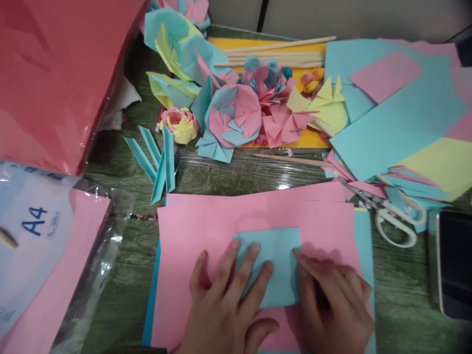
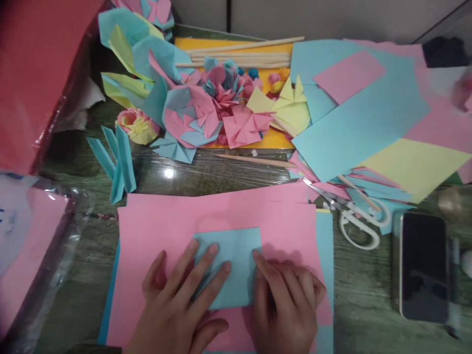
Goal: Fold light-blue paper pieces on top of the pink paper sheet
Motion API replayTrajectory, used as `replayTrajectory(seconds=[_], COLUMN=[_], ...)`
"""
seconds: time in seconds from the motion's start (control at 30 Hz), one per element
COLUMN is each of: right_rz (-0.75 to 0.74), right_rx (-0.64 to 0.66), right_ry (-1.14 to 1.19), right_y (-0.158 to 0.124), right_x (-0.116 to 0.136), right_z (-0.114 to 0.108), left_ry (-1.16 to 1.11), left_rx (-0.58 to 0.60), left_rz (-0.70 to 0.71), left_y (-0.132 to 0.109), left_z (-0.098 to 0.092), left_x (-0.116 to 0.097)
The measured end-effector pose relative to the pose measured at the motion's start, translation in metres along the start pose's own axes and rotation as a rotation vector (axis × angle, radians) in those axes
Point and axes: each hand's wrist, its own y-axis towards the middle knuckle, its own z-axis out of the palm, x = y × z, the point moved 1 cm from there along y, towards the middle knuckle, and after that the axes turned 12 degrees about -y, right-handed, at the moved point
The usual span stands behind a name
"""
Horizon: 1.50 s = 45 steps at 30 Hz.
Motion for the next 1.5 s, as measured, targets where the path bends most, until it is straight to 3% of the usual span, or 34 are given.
replayTrajectory(seconds=[0.53,0.77,0.9,1.1,1.17,1.27,1.5], right_rz=[0.017,-0.011,0.003,0.033,0.041,0.060,0.092], right_rx=[0.061,0.074,0.086,0.120,0.114,0.132,0.174], right_ry=[0.021,0.008,0.000,0.016,0.025,0.047,0.094], right_y=[0.000,-0.002,-0.005,-0.005,-0.004,-0.003,-0.003], right_x=[0.000,-0.002,-0.002,-0.001,0.000,0.001,0.002], right_z=[-0.001,-0.002,-0.001,-0.002,-0.003,-0.005,-0.009], left_ry=[-0.028,-0.004,0.037,0.055,0.104,0.130,-0.038], left_rx=[-0.061,0.006,0.102,0.222,0.207,0.277,0.227], left_rz=[-0.058,-0.062,-0.035,-0.019,0.006,0.138,0.144], left_y=[0.002,0.004,0.008,0.026,0.037,0.053,0.072], left_z=[0.002,-0.002,-0.017,-0.040,-0.040,-0.035,-0.036], left_x=[-0.005,-0.006,-0.008,-0.012,-0.009,-0.001,0.015])
